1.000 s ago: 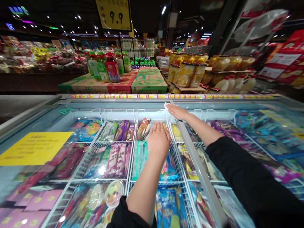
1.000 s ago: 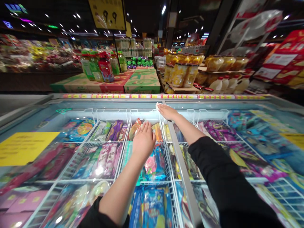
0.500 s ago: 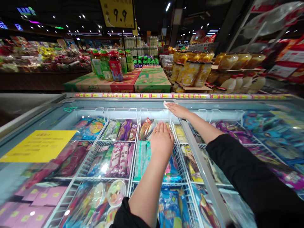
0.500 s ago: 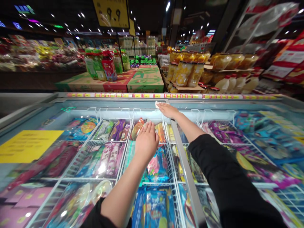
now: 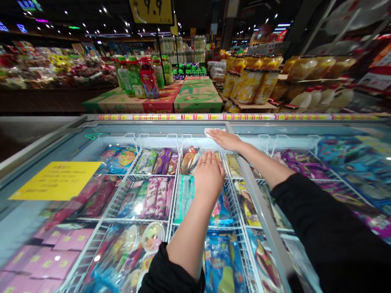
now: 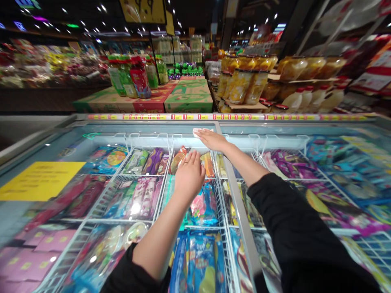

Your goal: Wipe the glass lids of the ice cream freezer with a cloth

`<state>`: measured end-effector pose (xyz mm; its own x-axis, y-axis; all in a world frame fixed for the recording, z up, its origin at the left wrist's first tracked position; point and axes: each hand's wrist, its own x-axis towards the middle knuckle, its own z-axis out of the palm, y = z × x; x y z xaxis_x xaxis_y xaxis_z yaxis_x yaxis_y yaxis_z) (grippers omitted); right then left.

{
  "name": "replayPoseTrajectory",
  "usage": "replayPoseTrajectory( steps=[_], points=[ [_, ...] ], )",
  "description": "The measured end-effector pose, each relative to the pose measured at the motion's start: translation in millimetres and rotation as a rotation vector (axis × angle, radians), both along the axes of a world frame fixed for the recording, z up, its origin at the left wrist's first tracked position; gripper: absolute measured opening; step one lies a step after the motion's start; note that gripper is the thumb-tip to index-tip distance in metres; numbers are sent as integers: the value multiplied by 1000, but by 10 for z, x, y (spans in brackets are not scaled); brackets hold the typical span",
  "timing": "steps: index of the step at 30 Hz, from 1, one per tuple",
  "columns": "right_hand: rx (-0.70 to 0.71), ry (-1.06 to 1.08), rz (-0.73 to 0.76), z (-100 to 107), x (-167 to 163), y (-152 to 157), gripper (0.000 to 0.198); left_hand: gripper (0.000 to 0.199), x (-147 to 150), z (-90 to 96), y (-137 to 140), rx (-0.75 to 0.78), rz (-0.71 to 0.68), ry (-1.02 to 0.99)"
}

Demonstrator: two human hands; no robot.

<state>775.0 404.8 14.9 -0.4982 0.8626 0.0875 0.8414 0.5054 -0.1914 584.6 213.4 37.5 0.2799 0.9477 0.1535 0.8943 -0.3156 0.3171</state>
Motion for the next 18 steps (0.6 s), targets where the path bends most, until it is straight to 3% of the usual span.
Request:
replayPoseTrajectory(
  steps=[2,4,10,14,18],
  points=[
    [11,19,29,-28,140,-181,61,59,0,-8,2,1,-2,-1],
    [7,14,-32,-24,234,-217,62,59,-1,-9,4,0,-2,-2],
    [-34,-69,-356,49,65,313,67,59,4,-2,9,-5,0,2],
    [-59,-77,-345,74,-78,557,63,60,9,-36,18,7,-3,14],
    [-40,-57,-351,77,-12,615,63,58,-1,-42,19,33,-1,30]
  ],
)
